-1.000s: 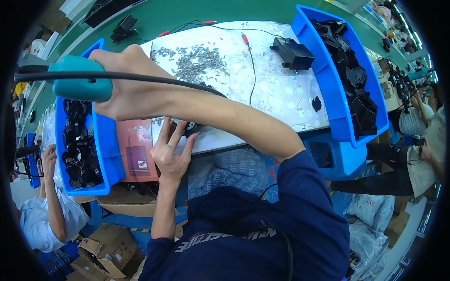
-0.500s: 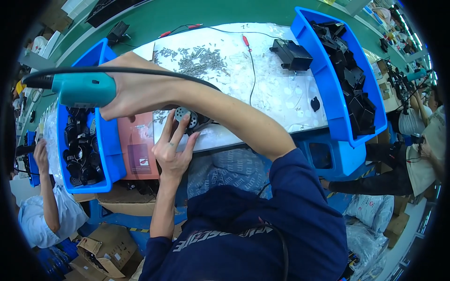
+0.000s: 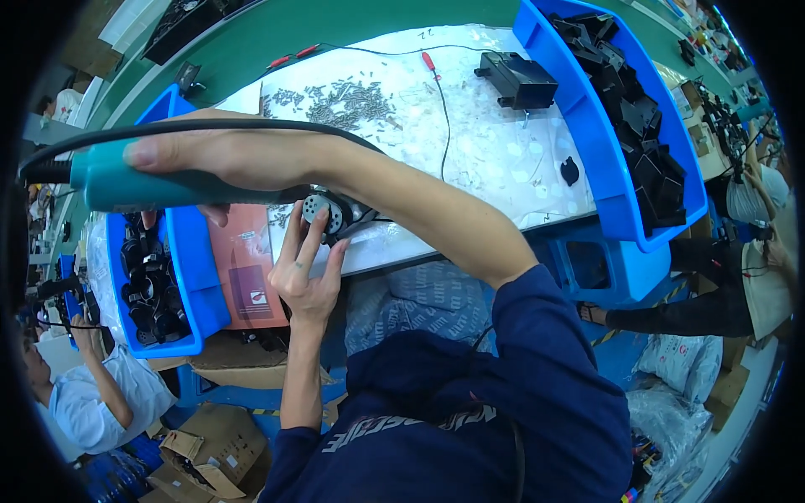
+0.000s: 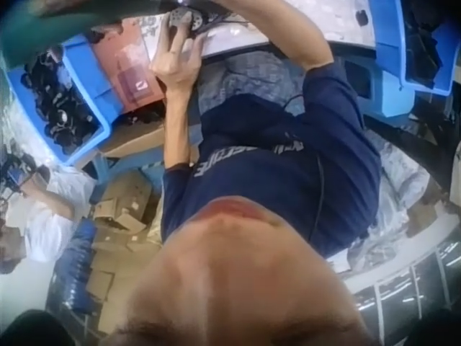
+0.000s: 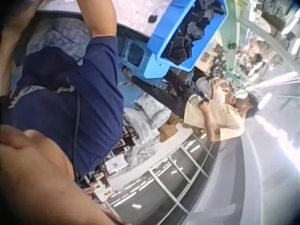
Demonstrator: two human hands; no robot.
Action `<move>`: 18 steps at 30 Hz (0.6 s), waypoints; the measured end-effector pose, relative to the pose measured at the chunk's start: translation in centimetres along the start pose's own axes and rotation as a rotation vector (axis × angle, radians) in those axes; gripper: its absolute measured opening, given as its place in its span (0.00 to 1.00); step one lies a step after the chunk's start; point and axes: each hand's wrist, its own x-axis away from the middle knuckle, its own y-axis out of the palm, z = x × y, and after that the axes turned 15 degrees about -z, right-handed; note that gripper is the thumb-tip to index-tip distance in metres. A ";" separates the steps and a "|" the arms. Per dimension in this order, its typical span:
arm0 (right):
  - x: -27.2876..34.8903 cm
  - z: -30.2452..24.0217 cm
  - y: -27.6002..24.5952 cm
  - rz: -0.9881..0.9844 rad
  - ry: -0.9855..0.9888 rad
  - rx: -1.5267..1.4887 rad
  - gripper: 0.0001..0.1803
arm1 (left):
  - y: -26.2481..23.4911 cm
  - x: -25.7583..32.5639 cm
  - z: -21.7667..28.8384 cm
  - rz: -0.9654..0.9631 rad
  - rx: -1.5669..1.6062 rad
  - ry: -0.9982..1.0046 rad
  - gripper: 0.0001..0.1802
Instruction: Assembling electronic or mechanical components using an electric screwdriver on an assembly line.
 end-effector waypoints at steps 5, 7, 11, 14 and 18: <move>1.0 0.3 -0.1 0.033 0.008 0.042 0.33 | 0.1 0.0 0.1 -0.006 -0.019 -0.004 0.26; 0.8 -0.2 0.5 0.045 0.034 0.216 0.34 | 0.0 0.1 0.1 -0.003 -0.026 -0.003 0.26; -0.4 1.0 0.1 0.104 -0.188 0.392 0.28 | -0.2 -0.1 0.3 -0.024 -0.011 0.001 0.24; 0.3 1.5 -0.3 0.136 -0.094 0.560 0.23 | -0.1 0.0 0.3 -0.022 -0.023 0.005 0.24; 0.2 1.1 -0.3 0.099 -0.037 0.770 0.20 | 0.0 -0.1 0.2 -0.018 -0.038 0.010 0.25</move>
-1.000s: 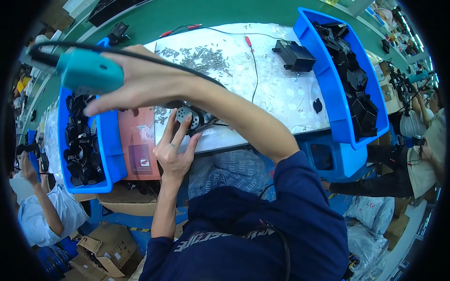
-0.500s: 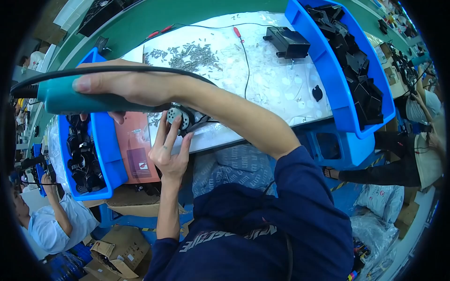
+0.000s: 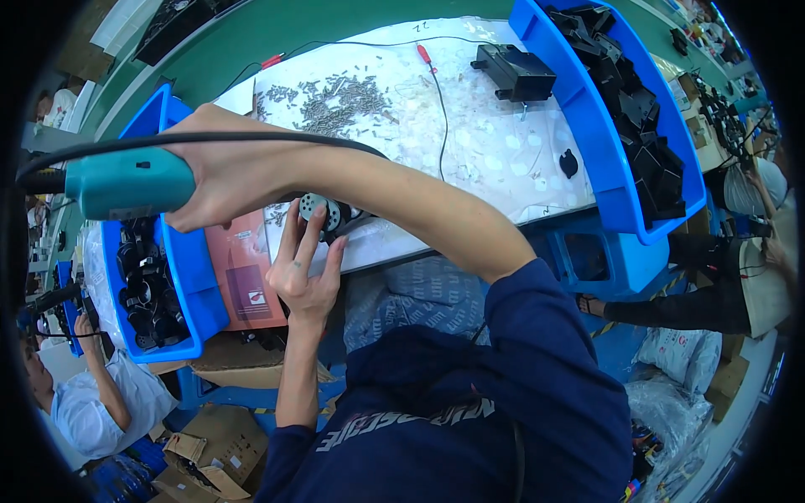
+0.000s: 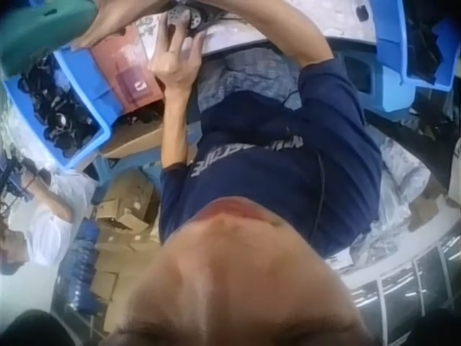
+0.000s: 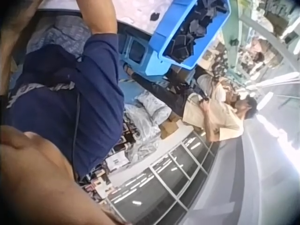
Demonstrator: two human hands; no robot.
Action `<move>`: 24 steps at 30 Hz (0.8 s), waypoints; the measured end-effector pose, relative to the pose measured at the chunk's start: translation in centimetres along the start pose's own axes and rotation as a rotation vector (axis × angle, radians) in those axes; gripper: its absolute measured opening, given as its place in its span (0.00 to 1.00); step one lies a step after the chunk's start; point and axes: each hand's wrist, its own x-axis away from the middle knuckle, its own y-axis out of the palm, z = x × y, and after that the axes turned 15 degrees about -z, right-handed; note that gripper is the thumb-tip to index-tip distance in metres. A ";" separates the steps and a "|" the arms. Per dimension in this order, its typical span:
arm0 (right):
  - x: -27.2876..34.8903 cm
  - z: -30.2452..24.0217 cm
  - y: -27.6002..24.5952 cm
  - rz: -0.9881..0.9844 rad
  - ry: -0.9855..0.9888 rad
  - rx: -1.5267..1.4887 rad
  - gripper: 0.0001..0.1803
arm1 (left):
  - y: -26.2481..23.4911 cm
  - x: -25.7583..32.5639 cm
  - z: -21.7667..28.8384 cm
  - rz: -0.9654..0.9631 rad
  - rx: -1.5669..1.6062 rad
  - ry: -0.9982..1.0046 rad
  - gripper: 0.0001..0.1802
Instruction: Assembling electronic or mechanical components using an electric screwdriver on an assembly line.
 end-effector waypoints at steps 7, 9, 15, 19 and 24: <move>-0.3 -0.4 -0.6 -0.148 0.146 -0.416 0.19 | 0.1 0.0 0.0 0.043 0.002 0.020 0.27; 0.5 -1.6 -2.9 0.019 0.020 -0.400 0.21 | -0.5 -0.2 0.0 -0.015 -0.002 0.016 0.26; 5.4 -5.9 -7.8 0.470 -0.363 -0.522 0.18 | -3.1 -6.6 -1.7 0.051 0.190 -0.099 0.17; 6.7 -6.5 -6.7 0.563 -0.320 -0.452 0.21 | -0.5 -12.2 -5.6 -0.093 -0.051 -0.147 0.17; 8.1 -7.2 -5.9 0.527 -0.208 -0.308 0.25 | 0.3 -13.9 -7.0 -0.362 0.270 -0.360 0.12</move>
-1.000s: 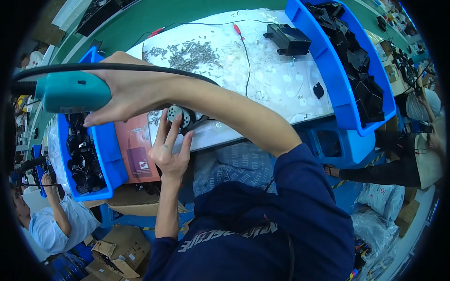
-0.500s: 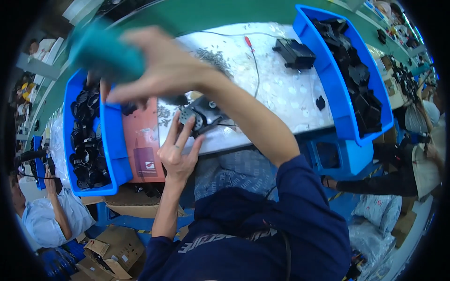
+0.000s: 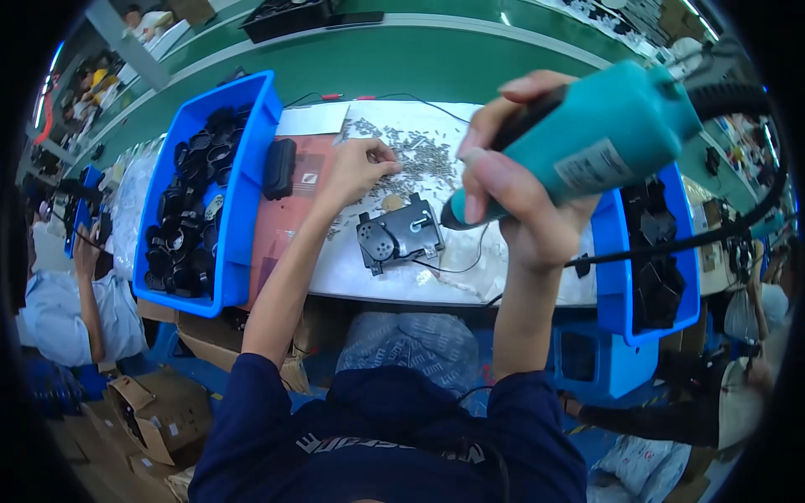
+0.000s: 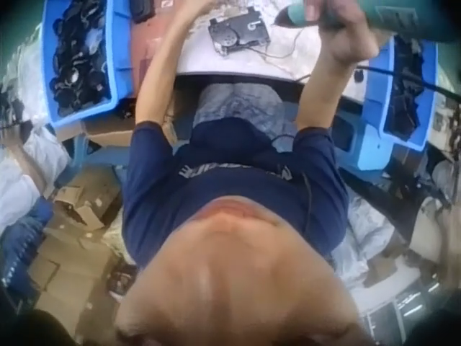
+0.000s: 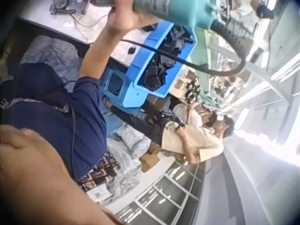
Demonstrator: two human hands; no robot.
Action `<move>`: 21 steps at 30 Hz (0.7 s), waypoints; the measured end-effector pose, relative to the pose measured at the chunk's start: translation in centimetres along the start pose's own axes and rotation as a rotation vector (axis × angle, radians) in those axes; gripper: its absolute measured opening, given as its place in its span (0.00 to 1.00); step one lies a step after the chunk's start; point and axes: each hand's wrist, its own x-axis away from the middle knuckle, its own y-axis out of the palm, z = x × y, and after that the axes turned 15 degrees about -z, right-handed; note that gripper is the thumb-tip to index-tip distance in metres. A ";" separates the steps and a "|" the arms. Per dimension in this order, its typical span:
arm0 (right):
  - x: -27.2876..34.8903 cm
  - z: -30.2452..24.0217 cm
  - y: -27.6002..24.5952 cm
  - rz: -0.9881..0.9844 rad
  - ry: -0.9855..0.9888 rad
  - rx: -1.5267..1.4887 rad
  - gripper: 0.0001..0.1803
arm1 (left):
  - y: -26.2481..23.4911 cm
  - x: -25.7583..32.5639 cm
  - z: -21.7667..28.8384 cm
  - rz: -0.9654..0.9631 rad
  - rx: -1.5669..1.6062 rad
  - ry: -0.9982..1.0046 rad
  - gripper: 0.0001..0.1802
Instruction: Assembling electronic or mechanical components using an electric screwdriver on an assembly line.
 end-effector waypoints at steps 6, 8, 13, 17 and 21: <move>-0.1 -1.0 -0.7 -0.035 -0.057 -0.033 0.25 | -0.9 1.5 0.9 0.162 0.092 0.129 0.08; 0.0 -1.0 -0.5 -0.029 -0.062 0.010 0.25 | -1.1 2.1 1.1 0.318 0.011 0.257 0.07; 0.6 -2.3 1.2 0.070 -0.198 -0.010 0.24 | -0.3 8.7 5.9 0.346 0.000 0.535 0.05; 0.9 -3.4 1.7 -0.156 -0.351 -0.137 0.22 | 0.8 12.7 7.6 0.338 0.023 0.677 0.08; 1.3 -4.4 2.9 -0.181 -0.284 -0.093 0.23 | 1.2 13.8 7.7 0.343 0.140 0.726 0.08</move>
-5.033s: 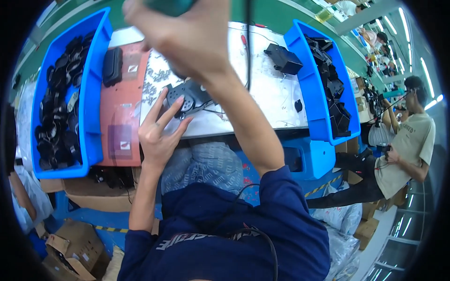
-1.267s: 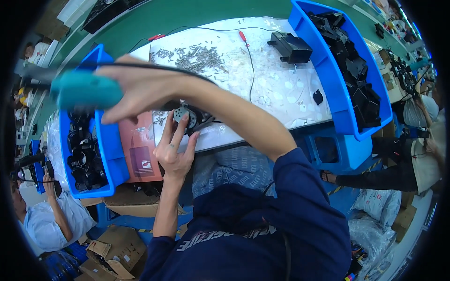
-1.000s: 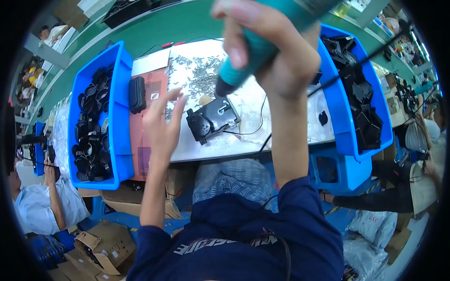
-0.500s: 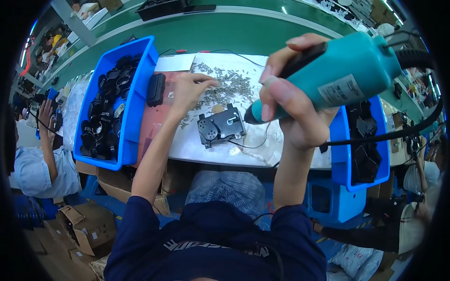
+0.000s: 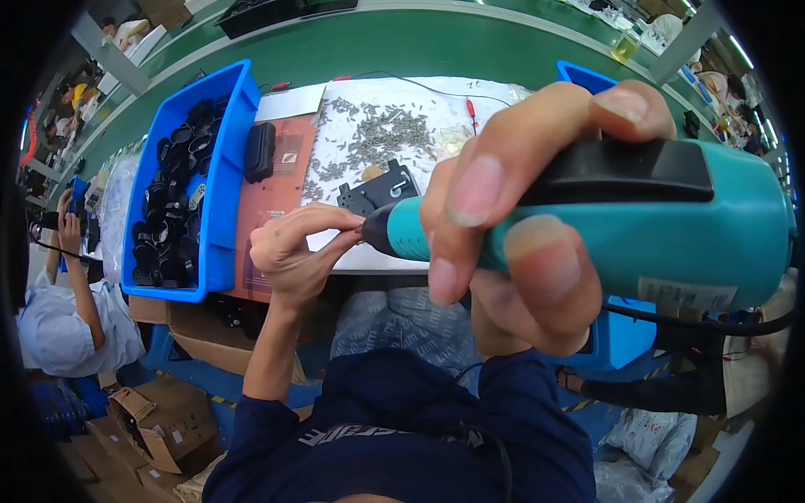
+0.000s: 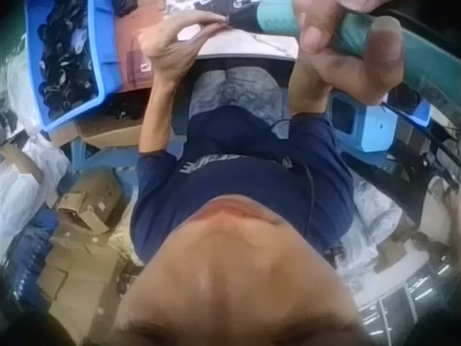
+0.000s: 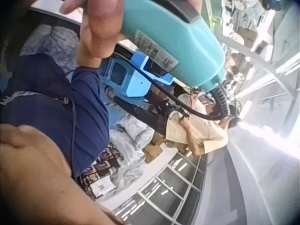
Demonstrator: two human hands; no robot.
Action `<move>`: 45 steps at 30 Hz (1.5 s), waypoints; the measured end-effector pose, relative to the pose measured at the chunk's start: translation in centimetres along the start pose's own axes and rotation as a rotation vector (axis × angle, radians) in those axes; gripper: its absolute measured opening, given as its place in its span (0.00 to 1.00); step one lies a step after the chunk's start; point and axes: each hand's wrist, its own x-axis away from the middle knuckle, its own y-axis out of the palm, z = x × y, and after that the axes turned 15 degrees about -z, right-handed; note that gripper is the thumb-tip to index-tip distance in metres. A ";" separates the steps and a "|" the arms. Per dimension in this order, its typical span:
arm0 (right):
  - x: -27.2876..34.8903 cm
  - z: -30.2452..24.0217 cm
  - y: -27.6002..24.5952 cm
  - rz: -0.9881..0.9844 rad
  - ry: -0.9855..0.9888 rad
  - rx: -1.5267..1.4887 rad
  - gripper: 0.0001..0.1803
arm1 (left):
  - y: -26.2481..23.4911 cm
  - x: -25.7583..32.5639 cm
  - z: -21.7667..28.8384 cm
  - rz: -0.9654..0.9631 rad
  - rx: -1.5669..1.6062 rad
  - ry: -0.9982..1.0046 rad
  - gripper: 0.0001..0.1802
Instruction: Assembling electronic or mechanical components using an electric screwdriver on an assembly line.
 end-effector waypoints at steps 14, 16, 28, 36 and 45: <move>0.4 -0.3 1.3 -0.027 0.102 0.044 0.21 | 0.9 1.6 1.1 0.066 0.019 -0.029 0.21; 0.3 -0.3 1.1 -0.051 0.131 0.006 0.21 | 1.0 1.5 0.8 0.069 -0.005 -0.012 0.25; -0.8 6.1 4.3 -0.044 0.331 0.019 0.20 | 0.7 6.6 -4.9 0.016 -0.125 -0.272 0.40; -2.4 9.4 11.0 0.289 0.667 0.537 0.24 | 1.7 7.7 -6.2 -0.030 -0.348 -0.293 0.31; -0.3 14.2 8.2 0.122 0.356 0.055 0.22 | 1.8 7.4 -6.0 -0.010 -0.335 -0.303 0.29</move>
